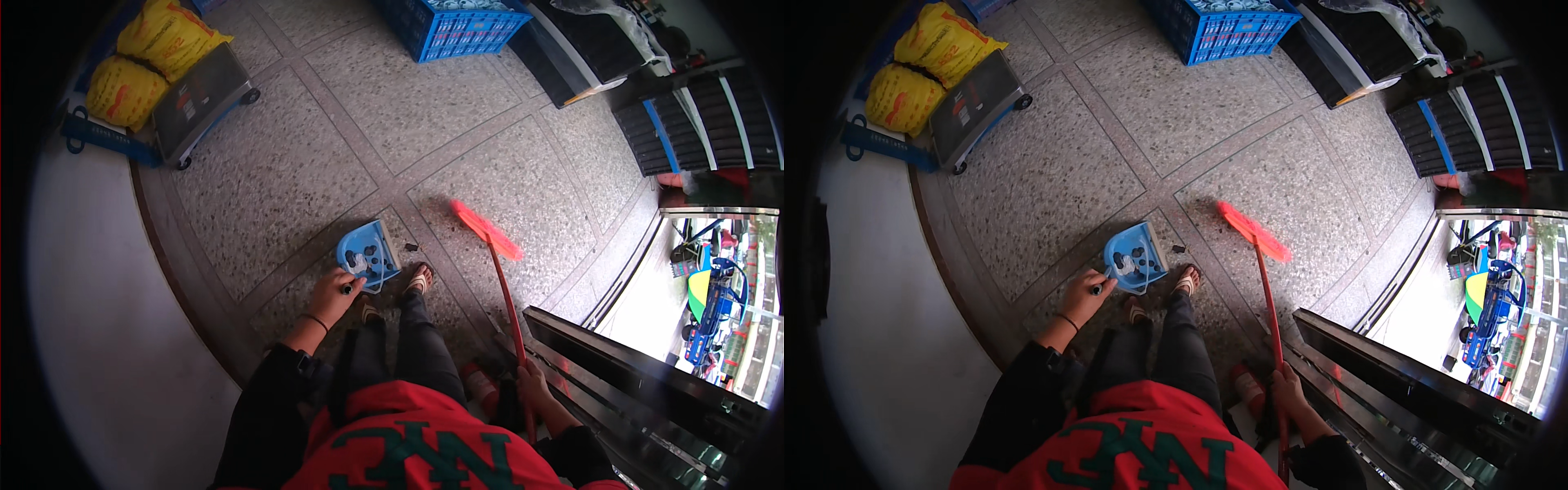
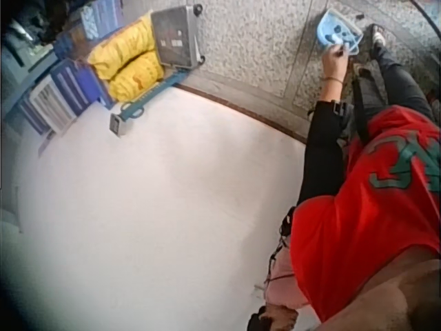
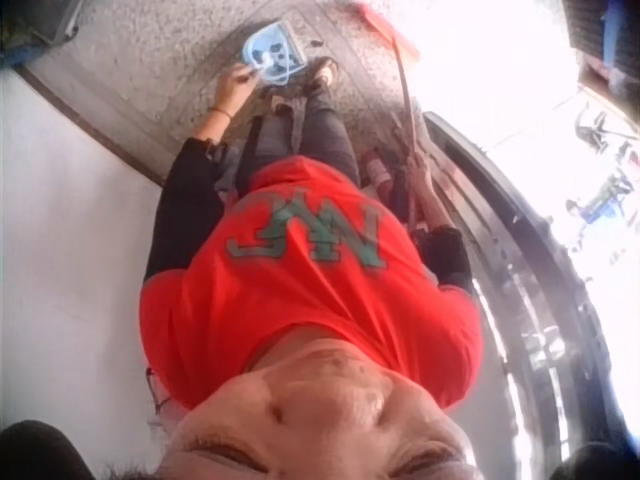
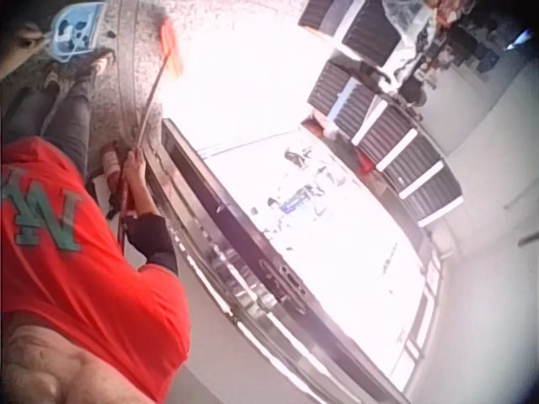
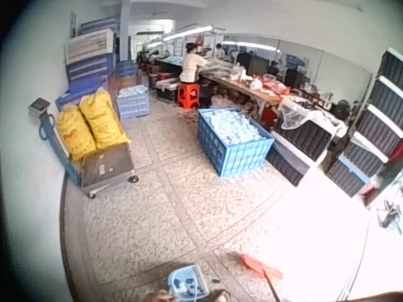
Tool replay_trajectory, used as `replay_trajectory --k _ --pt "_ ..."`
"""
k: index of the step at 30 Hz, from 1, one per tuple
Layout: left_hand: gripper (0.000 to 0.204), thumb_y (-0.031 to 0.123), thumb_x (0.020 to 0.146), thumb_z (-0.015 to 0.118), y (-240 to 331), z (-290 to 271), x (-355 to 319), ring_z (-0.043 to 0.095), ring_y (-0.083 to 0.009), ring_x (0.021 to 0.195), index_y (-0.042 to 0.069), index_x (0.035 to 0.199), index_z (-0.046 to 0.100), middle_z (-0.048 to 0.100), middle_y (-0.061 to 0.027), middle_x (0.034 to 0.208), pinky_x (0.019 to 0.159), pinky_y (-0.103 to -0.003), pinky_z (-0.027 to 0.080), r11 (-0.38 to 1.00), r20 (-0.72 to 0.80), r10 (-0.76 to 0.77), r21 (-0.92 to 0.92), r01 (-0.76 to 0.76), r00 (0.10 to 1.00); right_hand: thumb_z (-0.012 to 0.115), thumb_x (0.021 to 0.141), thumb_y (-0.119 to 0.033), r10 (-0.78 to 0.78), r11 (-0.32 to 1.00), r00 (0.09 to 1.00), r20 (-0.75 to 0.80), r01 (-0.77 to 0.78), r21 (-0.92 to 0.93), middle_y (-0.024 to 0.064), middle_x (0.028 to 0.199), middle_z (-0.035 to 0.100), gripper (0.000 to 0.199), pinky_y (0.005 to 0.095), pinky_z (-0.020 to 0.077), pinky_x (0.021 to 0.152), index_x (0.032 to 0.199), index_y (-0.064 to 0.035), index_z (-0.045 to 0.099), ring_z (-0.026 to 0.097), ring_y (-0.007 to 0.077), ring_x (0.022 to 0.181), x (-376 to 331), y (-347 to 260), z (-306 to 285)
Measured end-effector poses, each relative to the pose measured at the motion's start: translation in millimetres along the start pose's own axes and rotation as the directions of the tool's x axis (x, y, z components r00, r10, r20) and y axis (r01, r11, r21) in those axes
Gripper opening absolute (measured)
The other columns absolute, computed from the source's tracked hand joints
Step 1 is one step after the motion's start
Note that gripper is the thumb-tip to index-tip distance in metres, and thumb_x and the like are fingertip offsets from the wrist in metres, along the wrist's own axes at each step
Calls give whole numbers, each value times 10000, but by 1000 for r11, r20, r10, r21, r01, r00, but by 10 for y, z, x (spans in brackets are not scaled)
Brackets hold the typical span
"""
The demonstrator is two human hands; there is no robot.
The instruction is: The recorder sweeps the floor, weighs a crate of items on a platform scale, and then moves a sack.
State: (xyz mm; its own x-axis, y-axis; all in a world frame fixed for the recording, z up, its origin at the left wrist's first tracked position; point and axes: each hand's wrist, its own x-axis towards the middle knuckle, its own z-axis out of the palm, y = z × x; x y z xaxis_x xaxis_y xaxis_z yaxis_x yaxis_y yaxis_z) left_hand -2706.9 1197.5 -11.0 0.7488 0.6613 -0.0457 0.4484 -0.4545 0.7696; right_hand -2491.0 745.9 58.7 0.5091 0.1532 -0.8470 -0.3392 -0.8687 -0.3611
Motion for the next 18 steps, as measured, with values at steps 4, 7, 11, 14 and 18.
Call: replay_trajectory --k 4,7,11,14,18 --pt "244 234 797 615 -49 63 -89 560 -318 655 45 645 587 551 -123 686 581 -404 458 998 42 -13 57 11 999 475 905 -209 145 944 983 112 -171 281 -3 654 466 300 249 379 387 1198 -164 426 464 98 490 -354 -471 577" --pt "233 222 794 615 -38 79 -128 559 -327 653 40 652 586 550 -132 689 579 -410 462 999 21 -14 51 13 1000 475 911 -186 41 959 968 249 -108 262 -28 691 470 302 219 378 433 1207 -139 434 473 84 538 -446 -36 802" --pt "222 208 796 617 -136 118 -215 559 -337 645 34 663 582 550 -146 692 576 -416 465 999 -23 -39 14 40 999 455 914 -205 11 946 899 438 -151 286 -29 711 479 358 221 383 469 1260 -117 426 463 66 562 -723 -92 859" --pt "230 209 803 613 -168 70 -233 559 -340 641 32 661 575 549 -149 690 572 -417 462 994 -59 -102 -33 100 993 450 917 -225 7 978 888 461 -102 183 -37 739 490 404 208 377 474 1302 -115 395 455 60 556 -892 -148 775" --pt "233 198 804 617 -322 -57 -356 558 -337 641 26 657 564 546 -148 683 551 -414 439 991 -114 -135 -36 132 984 446 918 -239 98 989 880 464 -137 51 -37 764 505 426 203 377 460 1317 -107 379 461 63 544 -1068 -454 417"
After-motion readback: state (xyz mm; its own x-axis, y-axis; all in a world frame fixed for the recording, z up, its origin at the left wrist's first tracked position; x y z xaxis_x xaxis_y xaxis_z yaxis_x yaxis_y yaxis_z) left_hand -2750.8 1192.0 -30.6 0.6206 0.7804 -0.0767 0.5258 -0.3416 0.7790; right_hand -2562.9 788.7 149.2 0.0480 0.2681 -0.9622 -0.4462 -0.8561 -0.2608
